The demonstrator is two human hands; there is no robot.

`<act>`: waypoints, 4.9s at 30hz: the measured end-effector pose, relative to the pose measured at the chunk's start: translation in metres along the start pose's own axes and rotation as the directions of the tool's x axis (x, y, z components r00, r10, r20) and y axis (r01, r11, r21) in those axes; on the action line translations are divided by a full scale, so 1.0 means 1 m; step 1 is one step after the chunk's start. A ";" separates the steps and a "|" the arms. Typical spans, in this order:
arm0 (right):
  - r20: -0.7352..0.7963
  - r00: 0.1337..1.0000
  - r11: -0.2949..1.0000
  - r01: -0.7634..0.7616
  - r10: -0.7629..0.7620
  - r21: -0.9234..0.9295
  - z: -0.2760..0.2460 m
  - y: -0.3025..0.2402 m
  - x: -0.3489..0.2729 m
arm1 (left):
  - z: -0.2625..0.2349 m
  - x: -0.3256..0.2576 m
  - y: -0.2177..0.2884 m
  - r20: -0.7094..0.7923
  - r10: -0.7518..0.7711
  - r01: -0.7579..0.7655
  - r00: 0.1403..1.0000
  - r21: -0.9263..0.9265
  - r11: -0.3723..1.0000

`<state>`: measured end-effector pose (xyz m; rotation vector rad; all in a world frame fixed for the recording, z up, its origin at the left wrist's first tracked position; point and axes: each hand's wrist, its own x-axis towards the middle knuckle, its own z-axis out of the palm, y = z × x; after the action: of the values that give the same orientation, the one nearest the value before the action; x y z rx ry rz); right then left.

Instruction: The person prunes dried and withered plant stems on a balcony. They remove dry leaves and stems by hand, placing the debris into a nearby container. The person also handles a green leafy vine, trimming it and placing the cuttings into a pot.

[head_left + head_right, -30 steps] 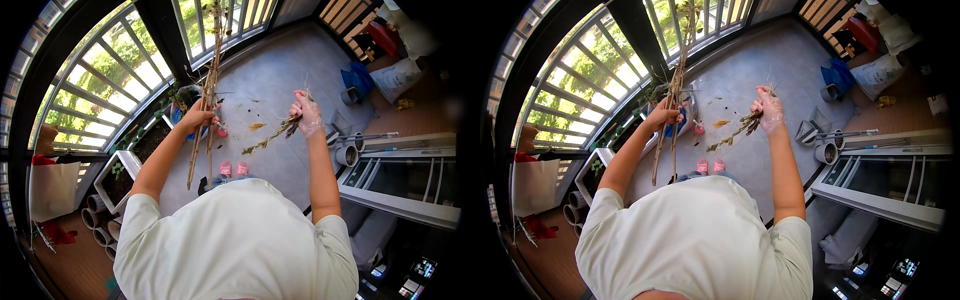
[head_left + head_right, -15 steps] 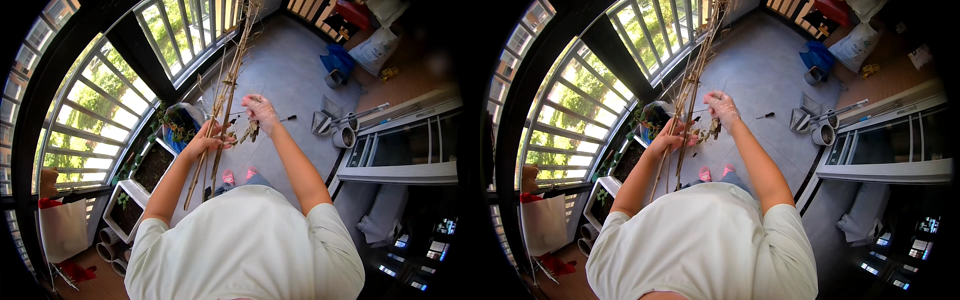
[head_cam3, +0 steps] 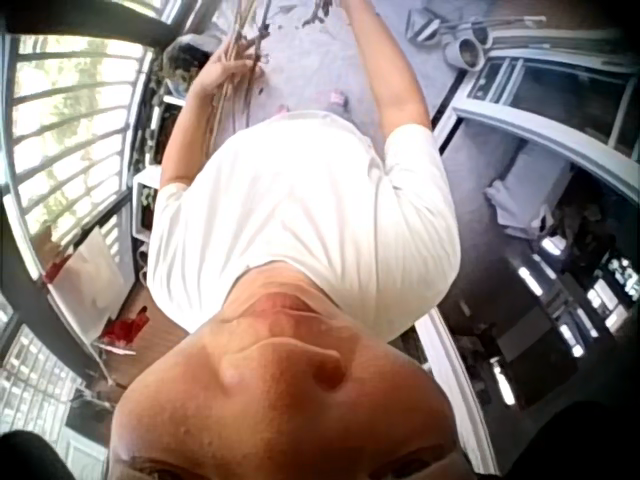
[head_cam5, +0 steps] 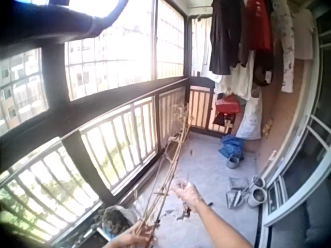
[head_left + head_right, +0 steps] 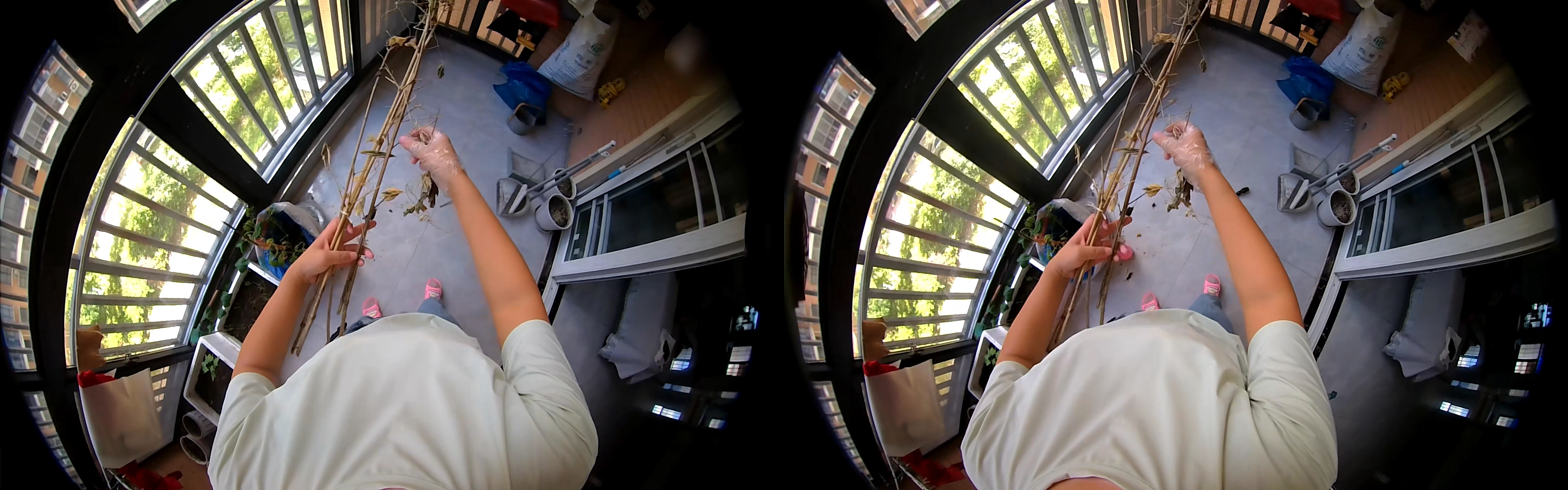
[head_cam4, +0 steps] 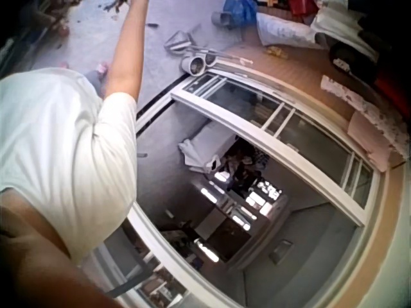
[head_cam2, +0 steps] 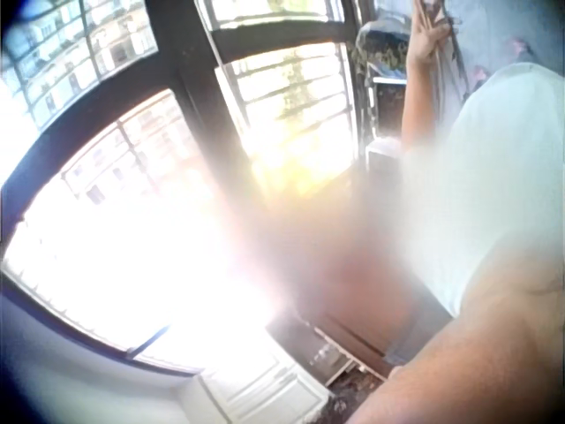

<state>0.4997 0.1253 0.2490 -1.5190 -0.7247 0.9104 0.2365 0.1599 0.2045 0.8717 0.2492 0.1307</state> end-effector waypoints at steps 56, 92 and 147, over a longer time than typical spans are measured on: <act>-0.117 0.993 0.900 0.074 -0.025 0.431 -0.220 0.045 0.036 | 0.042 0.082 -0.027 -0.294 0.535 0.152 0.792 0.944 0.294; -0.522 0.642 0.383 -0.358 -0.561 -0.852 -0.383 -0.107 0.133 | -0.012 -0.103 -0.063 -0.302 0.506 0.502 0.808 0.802 -0.323; 0.263 0.955 0.960 -0.195 0.139 0.199 -0.162 0.036 0.040 | -0.005 -0.004 -0.033 -0.455 0.574 0.197 0.681 0.868 0.455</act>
<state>0.6578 0.0719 0.2125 -1.2943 -0.6507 1.2837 0.2321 0.1413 0.1767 1.9248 1.0355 0.6460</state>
